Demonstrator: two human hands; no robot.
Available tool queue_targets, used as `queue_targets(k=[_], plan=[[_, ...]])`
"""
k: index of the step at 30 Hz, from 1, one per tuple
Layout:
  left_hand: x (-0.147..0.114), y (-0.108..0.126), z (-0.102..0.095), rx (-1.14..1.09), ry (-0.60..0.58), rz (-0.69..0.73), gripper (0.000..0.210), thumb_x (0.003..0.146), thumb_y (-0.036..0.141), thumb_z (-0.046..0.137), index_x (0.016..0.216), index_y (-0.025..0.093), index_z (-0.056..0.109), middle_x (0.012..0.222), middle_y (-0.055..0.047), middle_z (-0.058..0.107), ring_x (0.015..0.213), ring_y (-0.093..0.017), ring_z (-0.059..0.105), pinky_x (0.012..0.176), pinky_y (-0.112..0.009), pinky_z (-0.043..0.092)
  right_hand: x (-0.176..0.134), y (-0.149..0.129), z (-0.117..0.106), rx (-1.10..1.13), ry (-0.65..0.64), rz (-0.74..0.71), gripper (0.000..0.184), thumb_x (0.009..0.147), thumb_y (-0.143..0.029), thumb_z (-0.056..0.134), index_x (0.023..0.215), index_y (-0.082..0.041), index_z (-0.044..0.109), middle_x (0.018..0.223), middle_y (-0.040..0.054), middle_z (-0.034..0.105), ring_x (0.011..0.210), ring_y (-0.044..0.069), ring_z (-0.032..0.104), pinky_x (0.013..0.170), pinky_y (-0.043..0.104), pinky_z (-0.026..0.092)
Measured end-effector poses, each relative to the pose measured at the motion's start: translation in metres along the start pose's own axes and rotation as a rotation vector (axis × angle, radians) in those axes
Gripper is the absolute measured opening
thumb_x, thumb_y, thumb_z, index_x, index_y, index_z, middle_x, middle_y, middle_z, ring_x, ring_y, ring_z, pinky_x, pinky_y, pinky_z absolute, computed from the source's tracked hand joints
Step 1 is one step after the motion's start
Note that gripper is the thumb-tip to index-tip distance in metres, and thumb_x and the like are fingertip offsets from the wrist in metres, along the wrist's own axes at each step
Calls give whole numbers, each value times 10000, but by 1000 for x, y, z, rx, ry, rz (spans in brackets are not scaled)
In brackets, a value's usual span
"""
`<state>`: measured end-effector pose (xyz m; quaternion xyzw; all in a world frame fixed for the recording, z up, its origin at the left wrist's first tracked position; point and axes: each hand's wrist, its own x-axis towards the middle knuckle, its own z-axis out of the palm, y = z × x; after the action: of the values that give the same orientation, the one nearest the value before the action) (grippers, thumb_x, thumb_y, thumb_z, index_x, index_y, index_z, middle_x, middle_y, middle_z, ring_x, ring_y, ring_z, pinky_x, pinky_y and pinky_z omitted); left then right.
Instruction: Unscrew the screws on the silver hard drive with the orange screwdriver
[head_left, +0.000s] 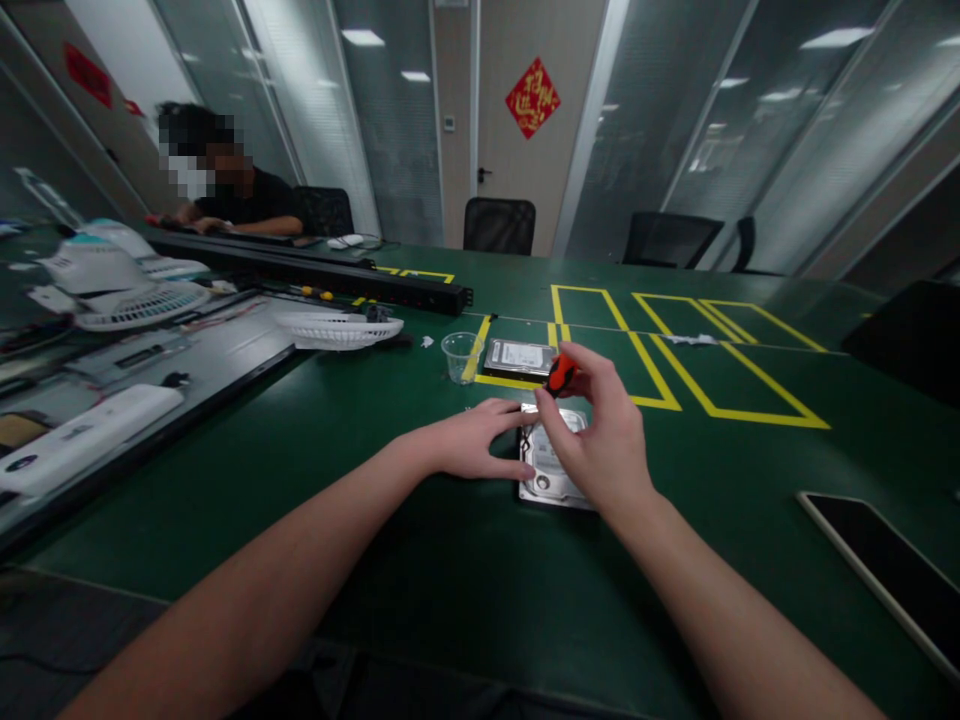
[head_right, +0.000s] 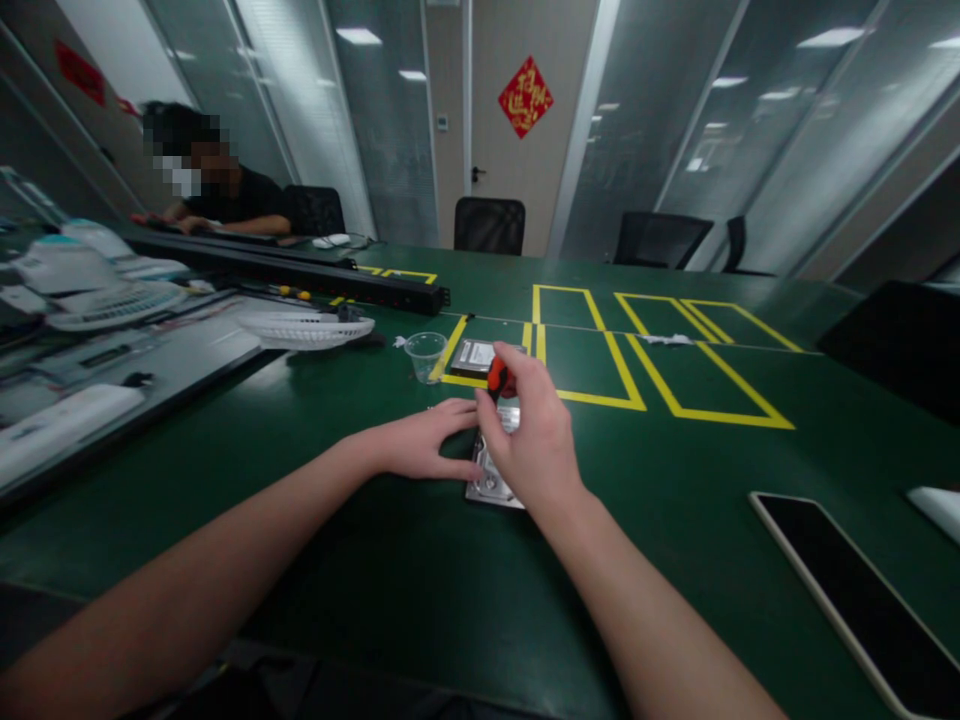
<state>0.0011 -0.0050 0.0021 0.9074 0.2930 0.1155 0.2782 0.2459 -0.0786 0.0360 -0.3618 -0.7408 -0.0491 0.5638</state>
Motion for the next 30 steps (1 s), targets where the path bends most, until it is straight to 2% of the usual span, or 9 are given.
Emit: queue_targets(k=[8,14,18,24,30], plan=[[1,-5,3,22,12,13,1086,1124,910,881,1991,336,569,2105,-187,489,1975,-519,425,1619,-745,383,0,2,1,-17,3,-6,582,1175,-204,786,1736,-318,684,1551,137,880,1224,322,904,1070,558,831],[1,-5,2,23,14,-9,1092,1109,925,887,1978,335,588,2092,-188,510,1970,-515,446,1621,-735,391,3,1,0,-40,31,-12,491,1155,-224,843,1628,-335,770,1456,117,856,1177,317,870,1029,549,821],[1,-4,2,17,16,-7,1074,1117,924,877,1964,324,600,2105,-186,489,1986,-521,413,1625,-760,371,3,1,1,-26,34,-7,488,1174,-204,787,1645,-327,763,1419,111,856,1121,296,861,1021,537,813],[1,-3,0,13,17,27,1027,1134,864,895,1958,322,608,2100,-181,499,1963,-518,446,1625,-747,380,-1,0,5,9,-2,14,624,1186,-176,707,1791,-321,649,1606,153,862,1278,345,910,1174,611,811],[1,-6,2,29,25,22,1046,1132,914,865,1959,332,599,2059,-187,554,1951,-519,467,1599,-749,418,0,2,4,-41,11,-16,617,1149,-216,813,1740,-329,679,1478,125,846,1215,344,865,1043,570,826]])
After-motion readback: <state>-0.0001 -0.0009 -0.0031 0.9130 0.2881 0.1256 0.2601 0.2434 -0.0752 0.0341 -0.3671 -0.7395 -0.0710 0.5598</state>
